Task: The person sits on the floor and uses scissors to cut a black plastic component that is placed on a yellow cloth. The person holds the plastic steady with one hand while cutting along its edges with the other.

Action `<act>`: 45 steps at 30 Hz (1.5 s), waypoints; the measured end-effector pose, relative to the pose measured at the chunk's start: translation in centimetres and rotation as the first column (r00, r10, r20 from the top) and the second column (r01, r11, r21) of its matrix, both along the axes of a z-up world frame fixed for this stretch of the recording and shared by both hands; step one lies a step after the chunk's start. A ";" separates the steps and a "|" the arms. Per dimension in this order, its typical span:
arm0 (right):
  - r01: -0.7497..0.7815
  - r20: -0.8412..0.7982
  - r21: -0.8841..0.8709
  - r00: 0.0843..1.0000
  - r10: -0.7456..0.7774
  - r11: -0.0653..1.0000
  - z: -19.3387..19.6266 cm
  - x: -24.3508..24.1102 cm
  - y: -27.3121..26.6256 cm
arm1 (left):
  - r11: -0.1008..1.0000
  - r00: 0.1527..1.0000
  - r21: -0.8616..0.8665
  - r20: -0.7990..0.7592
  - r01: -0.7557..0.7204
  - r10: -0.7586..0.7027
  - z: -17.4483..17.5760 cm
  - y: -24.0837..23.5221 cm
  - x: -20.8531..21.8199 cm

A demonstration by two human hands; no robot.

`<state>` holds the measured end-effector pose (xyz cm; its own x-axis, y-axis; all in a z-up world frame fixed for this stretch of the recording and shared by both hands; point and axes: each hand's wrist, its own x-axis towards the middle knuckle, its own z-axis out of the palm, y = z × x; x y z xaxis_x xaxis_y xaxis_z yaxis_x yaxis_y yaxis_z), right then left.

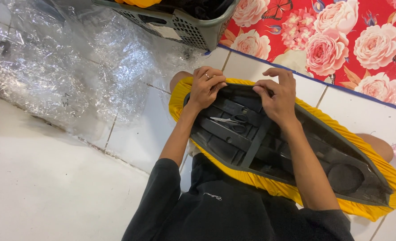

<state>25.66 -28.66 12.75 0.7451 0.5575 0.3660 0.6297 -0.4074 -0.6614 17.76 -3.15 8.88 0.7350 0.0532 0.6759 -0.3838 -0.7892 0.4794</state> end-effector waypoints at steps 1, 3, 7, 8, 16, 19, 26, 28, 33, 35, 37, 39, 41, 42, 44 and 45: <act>0.001 0.000 0.000 1.000 -0.001 1.000 1.0 0.0 0.5 | 1.000 1.000 0.000 0.000 0.001 -0.001 0.2 -0.1 0.2; 0.071 -0.256 0.010 0.964 -0.066 0.997 3.0 0.0 1.4 | 0.967 0.960 -0.247 -0.281 -0.056 -0.016 0.6 -0.4 0.6; 0.088 -0.571 -0.155 0.805 -0.162 0.984 3.6 1.9 2.0 | 0.953 0.915 -0.299 -0.398 -0.053 -0.074 0.4 0.3 1.3; 0.079 -0.635 -0.140 0.758 -0.151 0.987 3.3 2.3 1.9 | 0.945 0.898 -0.323 -0.427 -0.045 -0.103 0.6 0.5 1.5; -0.015 -0.671 -0.084 0.740 -0.045 0.996 1.5 3.2 0.9 | 0.939 0.858 -0.333 -0.503 -0.080 -0.106 0.0 0.3 1.9; -0.087 -0.433 0.125 0.892 0.133 0.988 2.8 2.0 -1.0 | 0.960 0.907 -0.280 -0.409 -0.018 -0.102 0.1 -0.2 1.3; 0.027 -0.228 -0.010 0.973 -0.029 1.000 5.5 -0.8 -7.0 | 0.985 0.946 -0.172 -0.312 0.033 -0.086 3.1 -1.9 0.2; 0.022 -0.222 -0.101 0.974 -0.044 0.995 4.8 -1.8 -7.9 | 0.992 0.946 -0.095 -0.307 0.082 -0.107 3.7 -3.2 0.6; 0.082 0.137 -0.218 0.989 -0.053 0.973 0.3 -3.1 -8.2 | 0.823 0.847 0.404 -0.505 0.400 -0.163 6.5 -8.0 2.7; 0.131 0.206 -0.251 0.975 -0.079 0.959 -1.7 -2.9 -8.5 | 0.815 0.823 0.396 -0.544 0.424 -0.165 5.1 -9.4 4.2; 0.178 0.273 -0.279 0.957 -0.100 0.944 -3.1 -2.6 -8.4 | 0.806 0.797 0.388 -0.582 0.447 -0.162 4.0 -10.0 5.3; 0.227 0.301 -0.264 0.943 -0.144 0.937 -3.9 -2.4 -8.2 | 0.849 0.830 0.335 -0.524 0.408 -0.191 2.9 -10.2 5.9; 0.248 0.258 -0.152 0.944 -0.204 0.957 -4.1 -2.4 -7.7 | 0.871 0.856 0.304 -0.469 0.386 -0.216 1.7 -10.2 5.7; 0.269 0.211 -0.038 0.944 -0.255 0.962 -4.2 -2.4 -7.3 | 0.892 0.882 0.271 -0.409 0.362 -0.234 1.2 -10.1 5.6; 0.294 0.135 0.045 0.945 -0.297 0.955 -4.3 -2.6 -6.8 | 0.896 0.909 0.286 -0.343 0.340 -0.235 0.2 -10.1 5.2; 0.320 0.058 0.126 0.943 -0.329 0.939 -4.4 -2.7 -6.6 | 0.901 0.933 0.300 -0.274 0.312 -0.231 -0.4 -10.0 4.9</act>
